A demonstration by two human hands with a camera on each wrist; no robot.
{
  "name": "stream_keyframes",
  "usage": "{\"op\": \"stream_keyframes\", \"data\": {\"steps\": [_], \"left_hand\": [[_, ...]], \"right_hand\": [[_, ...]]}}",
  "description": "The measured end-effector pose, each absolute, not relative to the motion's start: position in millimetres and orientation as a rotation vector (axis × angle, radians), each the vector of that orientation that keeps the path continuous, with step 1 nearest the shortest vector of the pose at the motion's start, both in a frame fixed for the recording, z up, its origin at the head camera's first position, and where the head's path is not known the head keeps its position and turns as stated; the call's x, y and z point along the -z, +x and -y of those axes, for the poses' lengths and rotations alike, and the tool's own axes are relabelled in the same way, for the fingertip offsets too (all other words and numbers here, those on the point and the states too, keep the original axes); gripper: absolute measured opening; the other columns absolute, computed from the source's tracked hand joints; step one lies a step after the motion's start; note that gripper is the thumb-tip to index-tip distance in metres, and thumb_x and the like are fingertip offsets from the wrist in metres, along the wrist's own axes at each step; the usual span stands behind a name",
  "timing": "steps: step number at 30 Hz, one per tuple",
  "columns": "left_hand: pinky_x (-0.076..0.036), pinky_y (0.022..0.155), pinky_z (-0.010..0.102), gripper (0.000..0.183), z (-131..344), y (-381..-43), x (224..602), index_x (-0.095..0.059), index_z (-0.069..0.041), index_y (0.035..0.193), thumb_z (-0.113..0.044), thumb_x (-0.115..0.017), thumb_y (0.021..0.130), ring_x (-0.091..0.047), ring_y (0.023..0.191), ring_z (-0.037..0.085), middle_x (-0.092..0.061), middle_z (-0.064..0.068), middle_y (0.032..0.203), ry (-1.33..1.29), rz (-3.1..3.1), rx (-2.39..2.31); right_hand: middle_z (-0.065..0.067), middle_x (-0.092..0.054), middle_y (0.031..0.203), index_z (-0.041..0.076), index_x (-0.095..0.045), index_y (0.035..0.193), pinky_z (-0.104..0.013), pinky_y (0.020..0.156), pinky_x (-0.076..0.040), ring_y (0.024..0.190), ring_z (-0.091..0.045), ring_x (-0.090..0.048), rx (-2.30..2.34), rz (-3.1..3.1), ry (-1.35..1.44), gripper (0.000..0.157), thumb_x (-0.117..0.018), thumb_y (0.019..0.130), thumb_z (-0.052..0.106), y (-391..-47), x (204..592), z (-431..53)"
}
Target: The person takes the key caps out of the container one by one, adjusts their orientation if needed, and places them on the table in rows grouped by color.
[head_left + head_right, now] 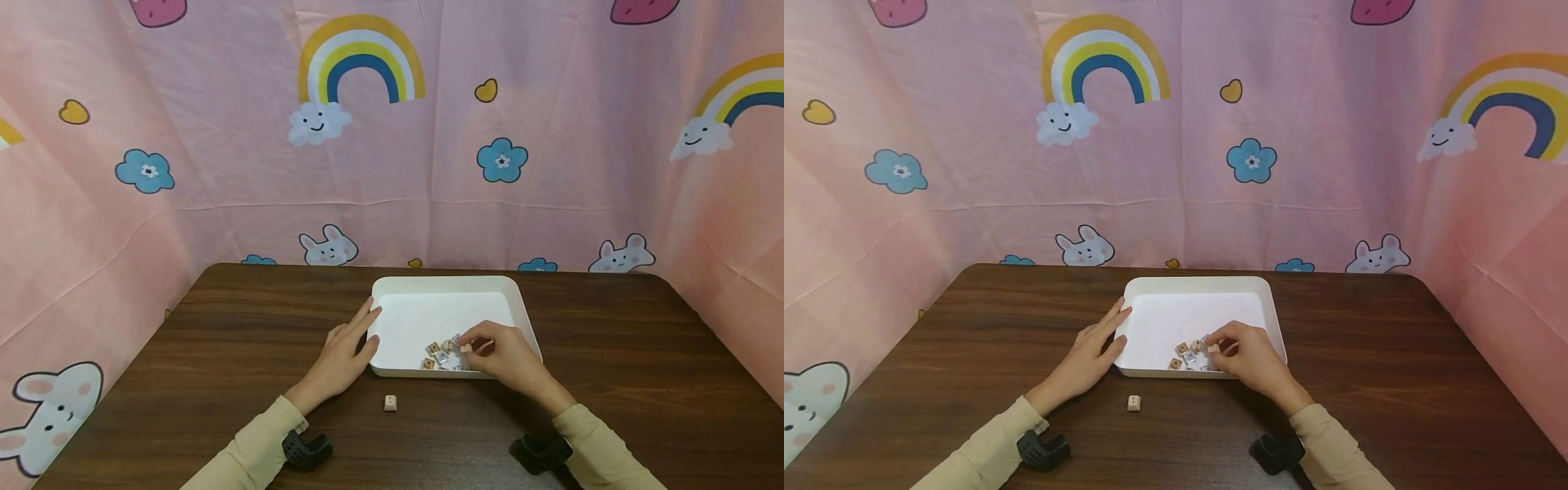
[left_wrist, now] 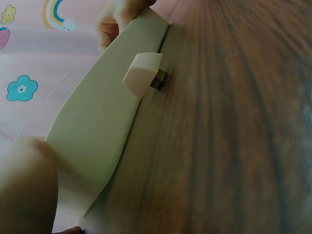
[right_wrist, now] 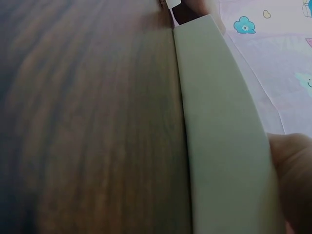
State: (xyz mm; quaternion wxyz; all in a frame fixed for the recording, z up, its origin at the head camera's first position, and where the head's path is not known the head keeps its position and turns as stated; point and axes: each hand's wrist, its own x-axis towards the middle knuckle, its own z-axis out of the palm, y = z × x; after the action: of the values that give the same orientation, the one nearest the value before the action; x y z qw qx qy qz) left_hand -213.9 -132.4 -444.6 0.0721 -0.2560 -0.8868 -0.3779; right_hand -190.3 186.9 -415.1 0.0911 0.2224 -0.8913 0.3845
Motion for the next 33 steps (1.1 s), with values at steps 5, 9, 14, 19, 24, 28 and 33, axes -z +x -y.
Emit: {"op": "stream_keyframes", "data": {"steps": [5, 9, 14, 19, 24, 28, 33], "left_hand": [[-0.021, 0.114, 0.068, 0.054, 132.7, -214.3, 445.5, -0.037, -0.016, 0.159, -0.028, -0.048, 0.108, -0.040, 0.147, 0.033, -0.021, 0.006, 0.170, -0.769, 2.661, 1.131], [-0.021, 0.114, 0.067, 0.053, 133.1, -214.2, 446.2, -0.038, -0.016, 0.159, -0.028, -0.048, 0.108, -0.040, 0.147, 0.033, -0.022, 0.006, 0.170, -0.773, 2.653, 1.136], [-0.021, 0.114, 0.067, 0.054, 133.5, -213.0, 445.1, -0.037, -0.016, 0.159, -0.028, -0.048, 0.108, -0.040, 0.147, 0.033, -0.021, 0.006, 0.170, -0.775, 2.655, 1.136], [-0.022, 0.114, 0.068, 0.054, 133.3, -212.5, 444.6, -0.037, -0.016, 0.159, -0.027, -0.048, 0.108, -0.040, 0.147, 0.033, -0.022, 0.007, 0.170, -0.774, 2.657, 1.126], [-0.020, 0.115, 0.068, 0.054, 133.0, -212.0, 445.3, -0.037, -0.015, 0.159, -0.025, -0.049, 0.108, -0.040, 0.147, 0.033, -0.021, 0.007, 0.170, -0.770, 2.662, 1.134], [-0.020, 0.114, 0.068, 0.054, 132.8, -212.5, 445.7, -0.037, -0.015, 0.159, -0.025, -0.049, 0.108, -0.040, 0.148, 0.033, -0.021, 0.007, 0.170, -0.772, 2.660, 1.136], [-0.021, 0.114, 0.068, 0.054, 133.0, -213.3, 445.4, -0.037, -0.014, 0.159, -0.028, -0.048, 0.108, -0.040, 0.148, 0.033, -0.021, 0.008, 0.170, -0.777, 2.658, 1.131]], "right_hand": [[-0.001, -0.074, 0.096, 0.012, -0.079, 0.099, -0.026, 0.071, -0.060, 0.081, -0.015, -0.070, -1.127, 2.656, 0.635, 0.021, -0.079, 0.082, -0.001, -189.1, 414.4, -185.6], [-0.003, -0.075, 0.096, 0.009, -0.077, 0.103, -0.028, 0.073, -0.061, 0.082, -0.015, -0.070, -1.137, 2.668, 0.606, 0.021, -0.079, 0.083, 0.002, -188.6, 413.3, -185.1], [-0.004, -0.075, 0.096, 0.008, -0.078, 0.103, -0.028, 0.074, -0.062, 0.083, -0.015, -0.072, -1.141, 2.670, 0.593, 0.021, -0.081, 0.083, 0.003, -188.3, 414.4, -184.0], [-0.003, -0.076, 0.097, 0.010, -0.079, 0.101, -0.027, 0.074, -0.062, 0.083, -0.014, -0.073, -1.145, 2.644, 0.626, 0.019, -0.082, 0.083, 0.003, -189.3, 415.5, -183.7], [-0.003, -0.076, 0.097, 0.009, -0.078, 0.101, -0.027, 0.075, -0.062, 0.084, -0.016, -0.074, -1.179, 2.619, 0.671, 0.019, -0.081, 0.083, 0.002, -189.9, 416.4, -185.1], [-0.004, -0.076, 0.098, 0.008, -0.078, 0.101, -0.025, 0.076, -0.061, 0.086, -0.018, -0.074, -1.220, 2.605, 0.688, 0.020, -0.081, 0.083, 0.000, -190.0, 416.7, -185.4], [-0.004, -0.076, 0.099, 0.008, -0.078, 0.101, -0.023, 0.075, -0.060, 0.087, -0.018, -0.074, -1.237, 2.605, 0.686, 0.020, -0.081, 0.083, 0.000, -189.9, 416.7, -185.4]]}}
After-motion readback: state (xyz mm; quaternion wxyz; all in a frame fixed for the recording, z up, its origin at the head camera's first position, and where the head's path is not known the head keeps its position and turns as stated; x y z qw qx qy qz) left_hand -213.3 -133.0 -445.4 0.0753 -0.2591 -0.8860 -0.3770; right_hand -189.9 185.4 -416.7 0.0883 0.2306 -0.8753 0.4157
